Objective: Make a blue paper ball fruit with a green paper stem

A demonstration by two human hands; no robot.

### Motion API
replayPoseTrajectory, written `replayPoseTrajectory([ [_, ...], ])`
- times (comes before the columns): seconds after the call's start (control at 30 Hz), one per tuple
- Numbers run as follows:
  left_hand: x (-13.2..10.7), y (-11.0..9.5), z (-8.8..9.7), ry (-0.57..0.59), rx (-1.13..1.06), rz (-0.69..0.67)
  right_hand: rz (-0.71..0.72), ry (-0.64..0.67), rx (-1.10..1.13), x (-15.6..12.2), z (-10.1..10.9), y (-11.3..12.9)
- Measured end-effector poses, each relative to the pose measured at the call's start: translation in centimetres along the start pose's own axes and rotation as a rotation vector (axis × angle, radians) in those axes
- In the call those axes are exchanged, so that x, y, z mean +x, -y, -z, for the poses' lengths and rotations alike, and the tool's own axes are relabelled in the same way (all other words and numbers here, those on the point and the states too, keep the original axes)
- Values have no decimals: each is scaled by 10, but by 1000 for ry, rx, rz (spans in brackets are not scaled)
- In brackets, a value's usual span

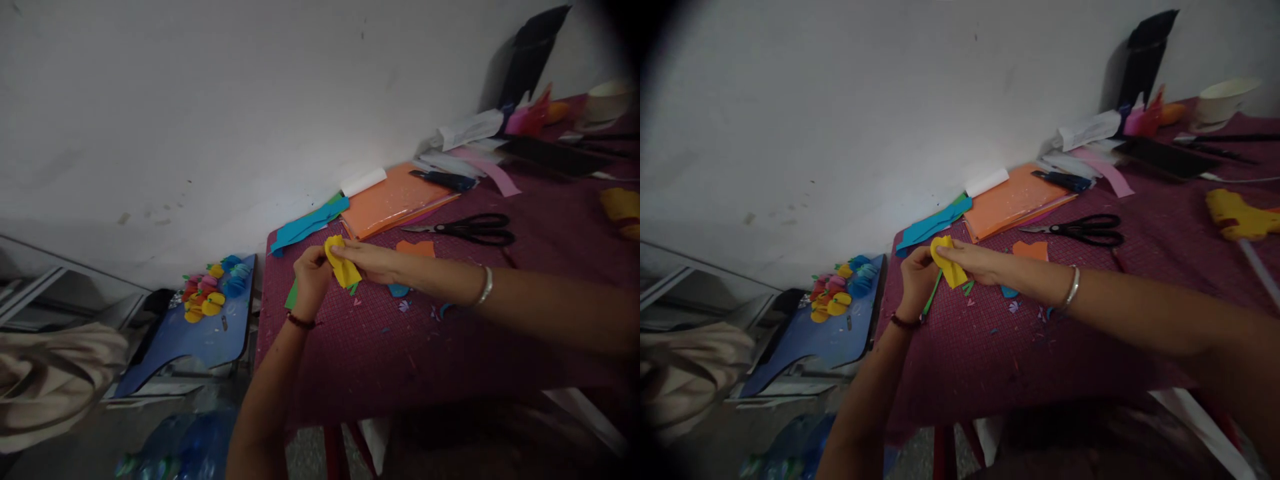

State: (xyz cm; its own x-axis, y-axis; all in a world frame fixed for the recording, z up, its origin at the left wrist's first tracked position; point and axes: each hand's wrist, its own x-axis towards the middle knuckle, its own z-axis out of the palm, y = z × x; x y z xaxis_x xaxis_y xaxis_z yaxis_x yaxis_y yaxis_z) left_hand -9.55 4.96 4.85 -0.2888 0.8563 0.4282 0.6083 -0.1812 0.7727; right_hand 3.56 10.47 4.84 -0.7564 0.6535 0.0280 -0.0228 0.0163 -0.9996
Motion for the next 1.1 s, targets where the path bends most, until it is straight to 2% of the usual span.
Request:
replayPoseTrajectory([
  [0.1, -4, 6, 2, 71, 281, -73, -18, -96, -220, 9, -12, -13],
  [0.17, -9, 10, 7, 141, 326, -85, -15, -116, -312, 15, -12, -20],
  [0.23, -14, 15, 13, 170, 207, -2, 11, -126, -429, 20, -7, -28],
  [0.33, -21, 25, 20, 212, -92, 269, 68, -98, -620, 25, -6, -37],
  [0.4, -24, 32, 21, 240, -209, 386, 96, -53, -727, 24, -11, -41],
  [0.57, -24, 48, 23, 204, -283, 441, 157, 27, -860, 23, -29, -41],
  [0.67, -21, 56, 28, 186, -331, 446, 188, 115, -699, 30, -28, -37],
  [0.77, -20, 64, 32, 167, -350, 427, 171, 93, -544, 39, -23, -35],
  [0.9, -16, 73, 34, 177, -300, 371, 145, -3, -612, 54, -18, -39],
  [0.97, -6, 78, 38, 210, -238, 330, 140, -39, -669, 63, -12, -41],
  [1.1, 40, 96, 53, 259, -3, 212, 128, -138, -849, 81, 15, -44],
])
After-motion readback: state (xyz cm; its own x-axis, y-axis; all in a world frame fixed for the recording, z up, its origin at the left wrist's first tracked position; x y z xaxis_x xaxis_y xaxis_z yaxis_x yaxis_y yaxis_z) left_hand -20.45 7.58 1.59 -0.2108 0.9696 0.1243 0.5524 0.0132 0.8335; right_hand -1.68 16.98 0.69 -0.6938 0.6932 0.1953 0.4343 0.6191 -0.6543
